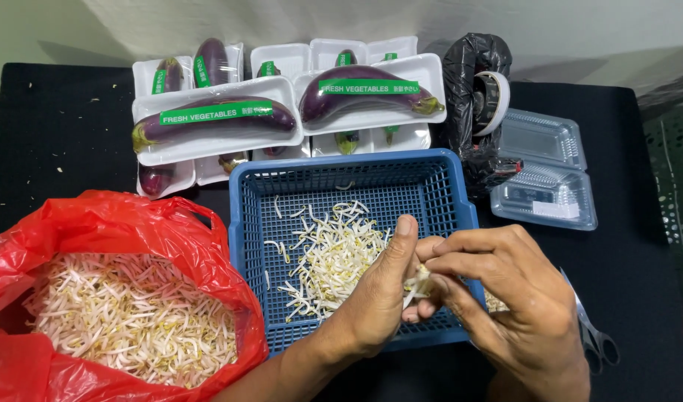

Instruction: Manually removing the root ends from bean sprouts and sorting them into a basket.

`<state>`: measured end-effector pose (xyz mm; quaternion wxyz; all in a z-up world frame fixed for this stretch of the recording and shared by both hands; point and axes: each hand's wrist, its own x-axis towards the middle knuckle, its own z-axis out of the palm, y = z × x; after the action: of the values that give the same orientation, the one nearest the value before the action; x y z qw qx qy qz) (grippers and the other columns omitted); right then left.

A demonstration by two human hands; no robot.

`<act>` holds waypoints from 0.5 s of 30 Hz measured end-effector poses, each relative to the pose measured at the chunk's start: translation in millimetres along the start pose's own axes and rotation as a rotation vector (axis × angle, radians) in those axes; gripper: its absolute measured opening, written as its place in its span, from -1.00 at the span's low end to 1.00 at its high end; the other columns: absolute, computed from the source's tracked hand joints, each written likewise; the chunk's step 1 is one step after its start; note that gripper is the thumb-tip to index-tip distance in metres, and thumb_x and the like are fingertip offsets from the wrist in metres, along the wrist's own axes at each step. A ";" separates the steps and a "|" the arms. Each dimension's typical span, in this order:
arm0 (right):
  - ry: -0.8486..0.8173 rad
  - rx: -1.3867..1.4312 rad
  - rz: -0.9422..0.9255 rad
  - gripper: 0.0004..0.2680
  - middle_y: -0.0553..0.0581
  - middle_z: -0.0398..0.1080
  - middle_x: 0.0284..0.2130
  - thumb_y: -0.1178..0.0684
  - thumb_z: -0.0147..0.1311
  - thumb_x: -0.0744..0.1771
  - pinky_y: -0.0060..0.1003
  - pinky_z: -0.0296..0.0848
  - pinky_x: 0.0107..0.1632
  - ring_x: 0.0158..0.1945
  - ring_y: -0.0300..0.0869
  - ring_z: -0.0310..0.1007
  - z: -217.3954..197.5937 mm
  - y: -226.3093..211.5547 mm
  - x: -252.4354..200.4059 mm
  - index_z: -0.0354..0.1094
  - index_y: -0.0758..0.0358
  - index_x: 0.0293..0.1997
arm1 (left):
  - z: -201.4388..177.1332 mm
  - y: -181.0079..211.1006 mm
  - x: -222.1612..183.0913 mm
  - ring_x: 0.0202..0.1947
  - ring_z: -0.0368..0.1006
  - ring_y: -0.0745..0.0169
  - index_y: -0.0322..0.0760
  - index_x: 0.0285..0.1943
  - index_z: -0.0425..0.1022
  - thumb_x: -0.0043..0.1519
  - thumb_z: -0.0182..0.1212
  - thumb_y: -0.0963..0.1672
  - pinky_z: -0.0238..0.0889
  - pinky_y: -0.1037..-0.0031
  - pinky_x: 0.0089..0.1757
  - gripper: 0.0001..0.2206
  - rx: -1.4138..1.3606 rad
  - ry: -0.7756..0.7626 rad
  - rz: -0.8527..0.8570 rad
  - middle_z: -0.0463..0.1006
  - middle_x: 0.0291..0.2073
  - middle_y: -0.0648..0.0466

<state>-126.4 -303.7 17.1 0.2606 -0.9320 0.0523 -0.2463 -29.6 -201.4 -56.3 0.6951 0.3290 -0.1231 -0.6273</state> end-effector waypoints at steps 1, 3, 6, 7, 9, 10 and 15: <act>0.028 0.022 -0.005 -0.94 0.16 0.56 -0.25 0.17 0.16 0.31 -0.29 0.46 -0.05 -0.18 -0.14 0.59 0.6 -2.4 2.8 0.45 0.30 -0.20 | -0.5 0.4 0.0 -0.63 0.21 0.63 -0.22 -0.19 0.42 0.35 -0.41 0.25 -0.04 0.80 -0.61 -0.37 0.033 0.029 0.024 0.36 -0.51 0.22; 0.079 0.032 0.031 -0.93 0.18 0.54 -0.30 0.21 0.16 0.31 -0.33 0.50 -0.12 -0.25 -0.15 0.56 -0.3 -3.4 -2.1 0.44 0.35 -0.20 | 1.8 7.7 -1.6 -0.63 0.22 0.62 -0.31 -0.09 0.50 0.36 -0.29 0.20 -0.05 0.79 -0.61 -0.40 0.058 0.096 0.050 0.41 -0.51 0.18; 0.172 -0.020 0.092 -0.93 0.24 0.51 -0.34 0.26 0.18 0.32 -0.34 0.52 -0.16 -0.30 -0.13 0.53 0.9 -8.6 -1.1 0.46 0.42 -0.18 | 5.8 15.0 -8.0 -0.62 0.18 0.56 -0.31 -0.09 0.54 0.36 -0.03 0.08 -0.03 0.70 -0.56 -0.59 0.163 0.183 0.147 0.44 -0.51 0.16; 0.218 -0.082 0.120 -0.94 0.27 0.50 -0.33 0.28 0.20 0.33 -0.32 0.50 -0.13 -0.28 -0.10 0.52 1.5 -10.8 0.6 0.49 0.44 -0.17 | 7.4 17.1 -10.5 -0.60 0.13 0.51 -0.21 -0.19 0.51 0.35 0.09 0.01 0.00 0.63 -0.51 -0.74 0.245 0.202 0.215 0.41 -0.50 0.18; 0.201 -0.050 0.111 -0.92 0.30 0.52 -0.28 0.31 0.16 0.33 -0.34 0.53 -0.09 -0.24 -0.11 0.55 0.8 -10.3 -0.1 0.49 0.45 -0.12 | 9.2 15.0 -10.5 -0.51 0.19 0.52 -0.20 -0.19 0.52 0.32 0.19 -0.05 0.08 0.62 -0.40 -0.83 0.312 0.250 0.262 0.42 -0.46 0.22; 0.181 -0.017 0.105 -0.89 0.32 0.54 -0.23 0.34 0.12 0.33 -0.36 0.57 -0.06 -0.20 -0.11 0.58 0.7 -10.0 -0.6 0.49 0.46 -0.08 | 9.8 13.7 -10.6 -0.41 0.26 0.52 -0.19 -0.20 0.54 0.29 0.28 -0.11 0.17 0.62 -0.29 -0.91 0.376 0.300 0.307 0.43 -0.42 0.25; 0.235 -0.014 0.173 -0.93 0.30 0.55 -0.29 0.34 0.17 0.32 -0.35 0.55 -0.10 -0.24 -0.10 0.59 1.8 -14.5 -1.0 0.49 0.49 -0.15 | 11.1 12.6 -10.4 -0.32 0.36 0.49 -0.25 -0.21 0.56 0.30 0.27 -0.15 0.25 0.60 -0.22 -0.92 0.335 0.295 0.334 0.53 -0.36 0.18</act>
<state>-126.8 -290.3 22.7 0.2663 -0.8907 0.1640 -0.3298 -28.0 -194.9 -37.8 0.7353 0.5022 -0.1751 -0.4202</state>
